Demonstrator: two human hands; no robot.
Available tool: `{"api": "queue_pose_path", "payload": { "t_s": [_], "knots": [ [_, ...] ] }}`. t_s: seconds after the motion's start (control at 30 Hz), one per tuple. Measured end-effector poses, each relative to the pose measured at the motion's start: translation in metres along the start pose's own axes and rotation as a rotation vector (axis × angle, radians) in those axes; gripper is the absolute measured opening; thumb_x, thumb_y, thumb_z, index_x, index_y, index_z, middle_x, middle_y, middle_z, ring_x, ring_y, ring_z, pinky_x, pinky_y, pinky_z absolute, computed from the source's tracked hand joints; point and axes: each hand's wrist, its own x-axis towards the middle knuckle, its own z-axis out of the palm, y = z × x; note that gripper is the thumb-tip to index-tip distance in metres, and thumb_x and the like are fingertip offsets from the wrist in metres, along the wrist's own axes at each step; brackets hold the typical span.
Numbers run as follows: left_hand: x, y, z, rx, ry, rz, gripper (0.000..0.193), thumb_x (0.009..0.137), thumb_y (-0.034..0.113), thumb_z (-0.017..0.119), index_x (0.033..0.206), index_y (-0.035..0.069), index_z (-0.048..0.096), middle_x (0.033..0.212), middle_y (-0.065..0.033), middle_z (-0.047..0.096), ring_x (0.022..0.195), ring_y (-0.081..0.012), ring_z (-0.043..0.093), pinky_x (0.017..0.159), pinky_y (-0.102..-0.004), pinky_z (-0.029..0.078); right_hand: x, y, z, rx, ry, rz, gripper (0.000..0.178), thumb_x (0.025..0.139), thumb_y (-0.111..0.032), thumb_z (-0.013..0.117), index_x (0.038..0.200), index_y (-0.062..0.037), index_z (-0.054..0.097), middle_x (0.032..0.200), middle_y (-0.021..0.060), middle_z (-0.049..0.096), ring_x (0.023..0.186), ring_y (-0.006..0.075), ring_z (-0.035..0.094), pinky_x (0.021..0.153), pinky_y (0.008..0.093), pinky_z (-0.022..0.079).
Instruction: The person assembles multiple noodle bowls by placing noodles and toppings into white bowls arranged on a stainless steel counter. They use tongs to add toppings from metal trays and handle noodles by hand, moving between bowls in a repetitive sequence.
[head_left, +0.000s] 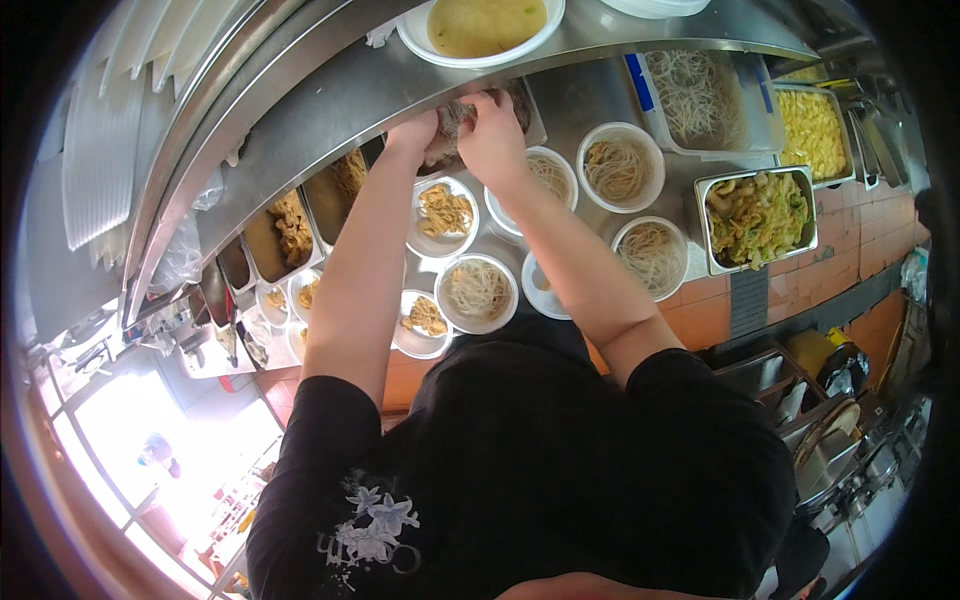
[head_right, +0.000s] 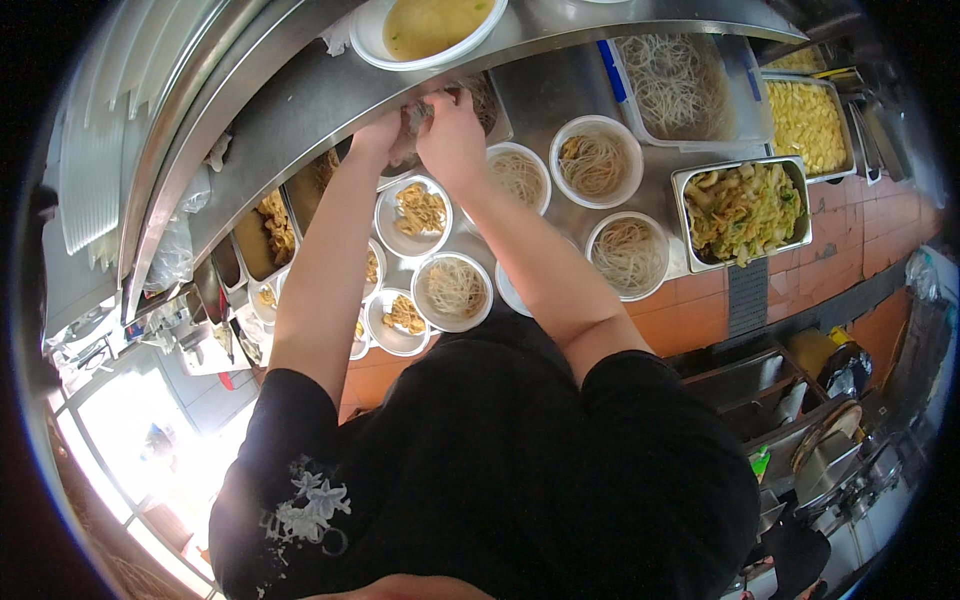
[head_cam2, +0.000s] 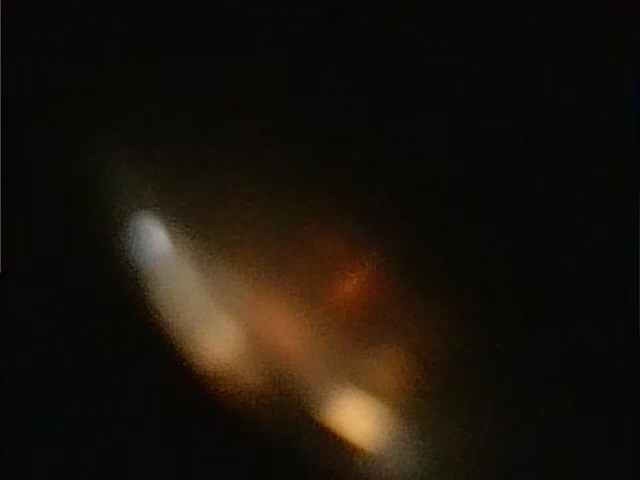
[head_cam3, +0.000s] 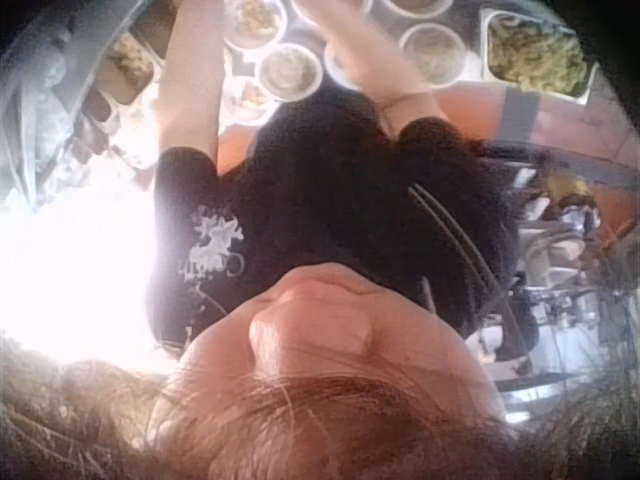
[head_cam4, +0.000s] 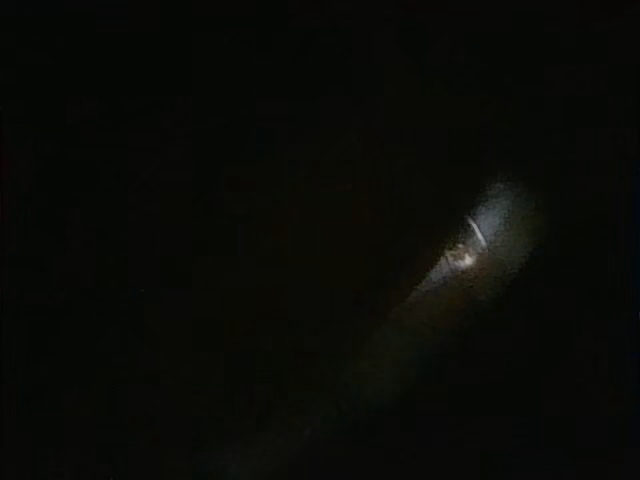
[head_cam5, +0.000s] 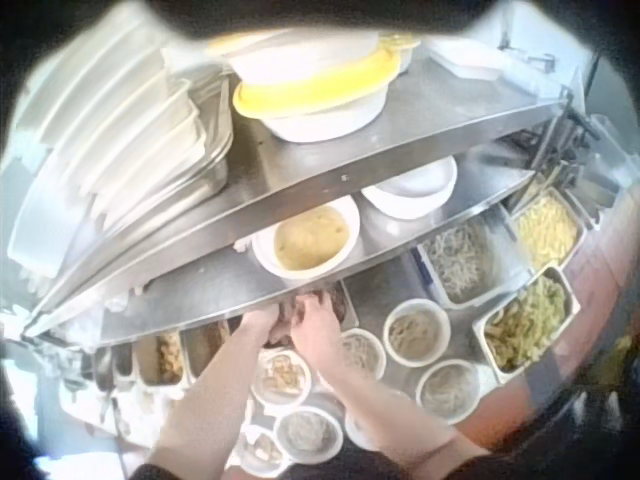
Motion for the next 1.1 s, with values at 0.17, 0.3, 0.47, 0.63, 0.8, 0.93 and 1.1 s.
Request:
{"api": "queue_pose_path", "payload": {
  "t_s": [0.17,0.3,0.47,0.63,0.8,0.93,1.1],
  "knots": [
    [-0.055,0.01,-0.028,0.66,-0.08,0.369,0.035,0.104,0.03,0.057,0.115,-0.001,0.069,0.105,-0.0241,0.073,0.099,-0.038,0.071,0.091,-0.045,0.056,0.024,0.018,0.001,-0.138,-0.465,-0.504,0.046,0.08,-0.004,0.07,0.126,-0.0059,0.063,0.128,0.0179,0.064,0.124,0.0413,0.056,0.109,0.0493,0.046],
    [-0.096,0.024,-0.041,0.416,-0.081,0.272,0.043,0.1,0.037,0.066,0.112,-0.003,0.07,0.101,-0.0247,0.074,0.094,-0.0355,0.072,0.087,-0.0412,0.056,0.035,0.03,0.015,0.022,-0.511,-0.635,0.038,0.086,-0.012,0.069,0.123,-0.0043,0.064,0.127,0.0157,0.068,0.119,0.0382,0.063,0.097,0.0504,0.052],
    [-0.101,0.003,-0.027,-0.635,0.044,-0.166,0.036,0.099,0.036,0.069,0.1,0.0,0.068,0.08,-0.0066,0.069,0.069,-0.0194,0.061,0.066,-0.0376,0.052,0.036,0.028,0.016,-0.146,-0.664,-0.43,0.022,0.092,-0.021,0.065,0.106,-0.0045,0.065,0.095,0.0201,0.073,0.092,0.0421,0.07,0.083,0.0553,0.055],
    [-0.078,-0.009,0.001,-1.162,0.328,-0.166,0.029,0.109,0.022,0.045,0.111,0.002,0.064,0.098,-0.0119,0.07,0.084,-0.0241,0.069,0.073,-0.0404,0.058,0.014,0.008,0.012,-0.19,-0.615,-0.444,0.015,0.096,-0.018,0.057,0.1,-0.0043,0.063,0.083,0.0178,0.074,0.077,0.0399,0.072,0.069,0.054,0.056],
    [-0.068,0.004,0.007,-1.44,0.361,-0.146,0.029,0.108,0.016,0.038,0.121,0.0,0.058,0.109,-0.0137,0.068,0.094,-0.0272,0.07,0.083,-0.0443,0.062,0.005,-0.004,0.015,-0.316,-0.588,-0.394,0.023,0.099,-0.023,0.054,0.1,-0.0026,0.065,0.084,0.02,0.074,0.074,0.0404,0.072,0.07,0.0538,0.057],
    [-0.068,0.006,0.002,-1.533,0.299,-0.186,0.025,0.111,0.019,0.04,0.108,0.001,0.057,0.092,-0.0082,0.063,0.084,-0.0229,0.067,0.085,-0.0444,0.063,0.01,0.002,0.014,-0.262,-0.561,-0.367,0.034,0.104,-0.035,0.056,0.096,-0.0035,0.066,0.081,0.0219,0.072,0.076,0.0422,0.071,0.072,0.0524,0.057],
    [-0.065,0.0,-0.016,-1.688,0.275,-0.161,0.024,0.111,0.018,0.043,0.091,0.01,0.055,0.074,0.0029,0.049,0.061,-0.0077,0.046,0.061,-0.0239,0.05,0.029,0.014,-0.005,-0.173,-0.769,-0.346,0.042,0.105,-0.045,0.057,0.102,-0.0045,0.067,0.089,0.0203,0.073,0.087,0.0435,0.07,0.078,0.053,0.055]
  ]
}}
